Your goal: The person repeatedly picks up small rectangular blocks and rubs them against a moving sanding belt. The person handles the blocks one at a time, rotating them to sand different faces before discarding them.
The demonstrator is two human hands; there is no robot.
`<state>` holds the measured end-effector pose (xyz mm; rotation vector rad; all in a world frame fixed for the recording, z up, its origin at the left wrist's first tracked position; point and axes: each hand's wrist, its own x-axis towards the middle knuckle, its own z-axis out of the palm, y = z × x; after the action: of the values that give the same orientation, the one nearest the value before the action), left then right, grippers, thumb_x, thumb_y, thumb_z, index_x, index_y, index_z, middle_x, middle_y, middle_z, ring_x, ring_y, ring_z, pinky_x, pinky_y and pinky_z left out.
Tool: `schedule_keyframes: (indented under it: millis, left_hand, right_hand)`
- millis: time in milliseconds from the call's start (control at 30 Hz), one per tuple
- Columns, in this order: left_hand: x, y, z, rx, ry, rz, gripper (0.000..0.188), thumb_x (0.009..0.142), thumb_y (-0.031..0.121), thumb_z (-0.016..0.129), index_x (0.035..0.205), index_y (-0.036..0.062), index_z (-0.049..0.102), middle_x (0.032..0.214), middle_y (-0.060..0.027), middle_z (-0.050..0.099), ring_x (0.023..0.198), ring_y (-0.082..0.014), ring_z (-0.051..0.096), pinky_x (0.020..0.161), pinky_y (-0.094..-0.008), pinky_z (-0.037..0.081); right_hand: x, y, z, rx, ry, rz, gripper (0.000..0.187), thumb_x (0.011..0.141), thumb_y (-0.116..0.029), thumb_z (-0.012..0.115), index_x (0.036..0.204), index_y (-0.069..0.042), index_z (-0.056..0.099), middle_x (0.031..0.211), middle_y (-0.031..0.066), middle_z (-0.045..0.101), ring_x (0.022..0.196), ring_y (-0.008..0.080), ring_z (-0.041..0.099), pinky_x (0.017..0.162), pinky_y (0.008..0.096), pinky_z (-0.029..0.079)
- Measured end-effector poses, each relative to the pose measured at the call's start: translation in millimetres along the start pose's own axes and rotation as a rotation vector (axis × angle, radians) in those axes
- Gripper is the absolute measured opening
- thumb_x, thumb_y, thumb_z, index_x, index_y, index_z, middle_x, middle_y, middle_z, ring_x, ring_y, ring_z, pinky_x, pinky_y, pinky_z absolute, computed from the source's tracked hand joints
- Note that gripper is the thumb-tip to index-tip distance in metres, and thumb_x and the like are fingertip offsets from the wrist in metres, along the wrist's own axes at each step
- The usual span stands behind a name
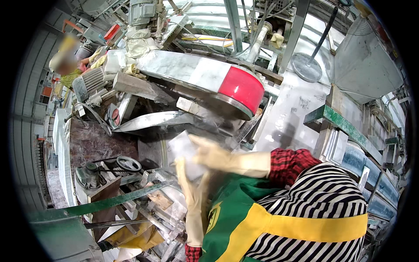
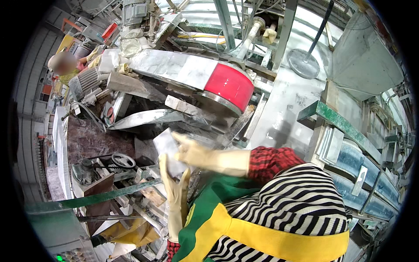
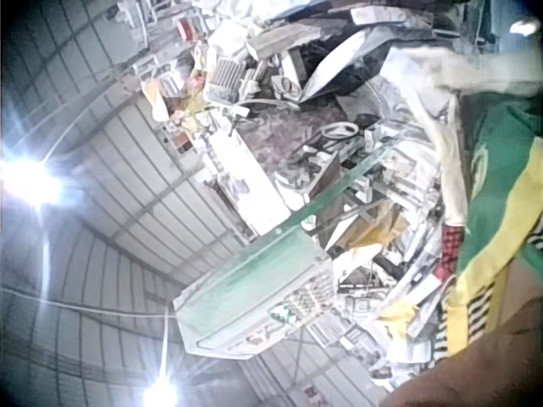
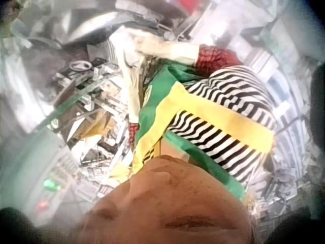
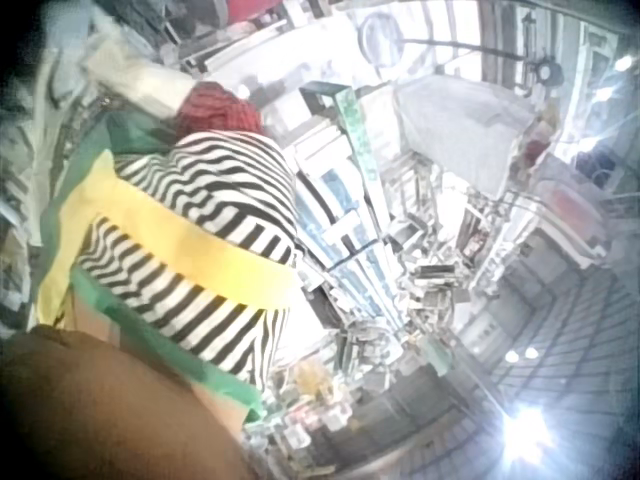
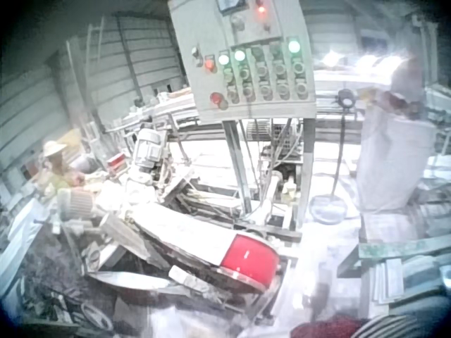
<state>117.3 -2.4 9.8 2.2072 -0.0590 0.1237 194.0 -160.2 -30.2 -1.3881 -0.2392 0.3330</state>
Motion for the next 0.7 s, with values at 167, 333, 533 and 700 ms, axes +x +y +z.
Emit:
schedule_keyframes:
  millis: [167, 333, 533, 700]
  left_hand:
    - [21.8, 67.6, 5.6, -0.648, 0.021, -0.519, 0.071, 0.098, 0.027, 0.061, 0.157, 0.0055, 0.028, 0.145, -0.0152, 0.051, 0.119, -0.0238, 0.060, 0.098, -0.0378, 0.050]
    - [51.6, 72.1, 13.7, -0.752, -0.080, -0.678, 0.041, 0.103, 0.033, 0.052, 0.133, 0.0052, 0.057, 0.123, -0.0098, 0.064, 0.103, -0.0153, 0.064, 0.084, -0.0288, 0.054]
    - [51.5, 37.2, 31.5, -0.769, 0.020, -0.617, 0.029, 0.106, 0.029, 0.050, 0.116, 0.0045, 0.063, 0.102, -0.0034, 0.067, 0.088, -0.0123, 0.065, 0.078, -0.0277, 0.054]
    - [52.2, 47.2, 42.4, -0.861, -0.008, -0.667, 0.030, 0.106, 0.029, 0.053, 0.118, 0.0035, 0.062, 0.107, -0.0033, 0.067, 0.092, -0.0141, 0.065, 0.080, -0.0305, 0.055]
  right_hand:
    - [-7.8, -38.9, -76.3, 0.152, 0.031, 0.176, 0.084, 0.090, -0.009, 0.068, 0.161, -0.012, 0.024, 0.085, -0.0007, 0.062, 0.071, 0.0077, 0.054, 0.063, 0.0236, 0.046]
    - [-21.9, -57.9, -75.5, -0.023, -0.130, 0.139, 0.089, 0.087, -0.022, 0.075, 0.159, -0.006, 0.026, 0.107, 0.0099, 0.063, 0.087, 0.0125, 0.058, 0.073, 0.0266, 0.051]
    - [16.9, -57.0, -75.0, 0.072, 0.001, 0.117, 0.058, 0.087, -0.018, 0.081, 0.137, -0.002, 0.058, 0.083, -0.0005, 0.066, 0.070, 0.0046, 0.057, 0.060, 0.0227, 0.048]
    - [40.4, -58.7, -85.3, 0.283, 0.133, 0.157, 0.052, 0.090, -0.019, 0.078, 0.135, -0.003, 0.060, 0.069, -0.0025, 0.058, 0.055, 0.0063, 0.052, 0.048, 0.0227, 0.038]
